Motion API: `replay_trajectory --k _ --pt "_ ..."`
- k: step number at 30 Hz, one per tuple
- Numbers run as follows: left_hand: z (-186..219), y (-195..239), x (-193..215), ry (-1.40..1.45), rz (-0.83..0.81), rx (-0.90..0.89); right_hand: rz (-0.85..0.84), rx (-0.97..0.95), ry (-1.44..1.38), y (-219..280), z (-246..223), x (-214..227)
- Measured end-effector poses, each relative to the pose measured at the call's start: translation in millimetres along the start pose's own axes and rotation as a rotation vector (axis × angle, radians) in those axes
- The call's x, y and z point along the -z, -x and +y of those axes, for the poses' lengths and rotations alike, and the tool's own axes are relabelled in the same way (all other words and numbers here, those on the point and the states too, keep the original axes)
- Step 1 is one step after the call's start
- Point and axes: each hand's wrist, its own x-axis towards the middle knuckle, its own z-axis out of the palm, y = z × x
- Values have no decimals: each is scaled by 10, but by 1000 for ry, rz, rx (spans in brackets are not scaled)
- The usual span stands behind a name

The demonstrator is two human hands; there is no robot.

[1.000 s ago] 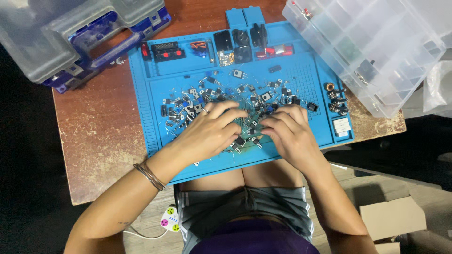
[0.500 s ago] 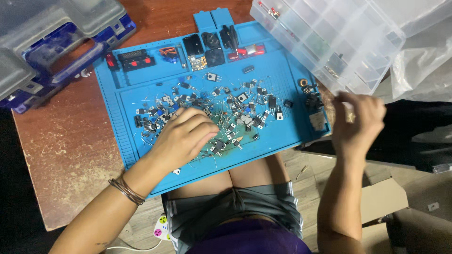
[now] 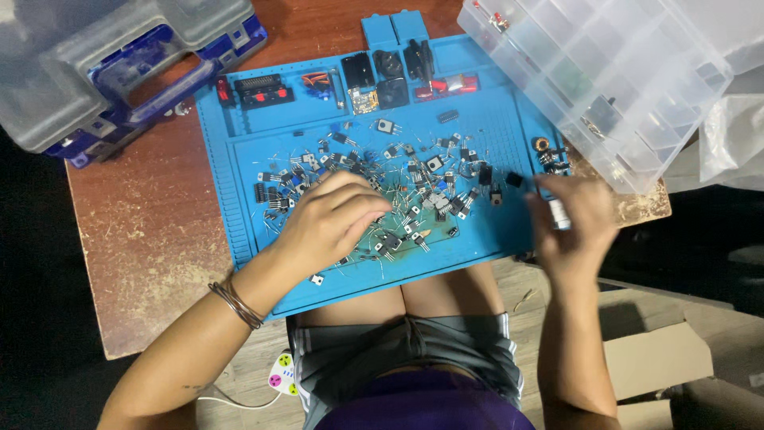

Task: The person sorts a pile of small electronic components, such as transistors and diodes, on a blue tray placed on their lap. They use their hands to pick up, separate, and move the components into different sections of the tray.

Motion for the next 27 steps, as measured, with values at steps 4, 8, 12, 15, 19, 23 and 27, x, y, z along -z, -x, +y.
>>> replay_trajectory --k 4,8,12,15,19,23,27 --pt "36 -15 11 39 -13 -13 -111 24 -216 -28 -675 -364" --pt "40 5 19 82 -31 -27 -97 93 -323 -11 -878 -615" --pt "38 17 5 117 -42 -54 -71 109 -347 -18 -912 -663" --pt "47 59 -39 89 -74 -34 -90 124 -372 1 -879 -641" --pt "63 -13 32 60 -102 -22 -103 39 -323 9 -584 -404" --pt "-31 49 -3 -54 -165 -14 -9 -46 -4 46 46 34" --pt "-54 89 -32 -113 -227 13 119 -62 343 195 700 436"
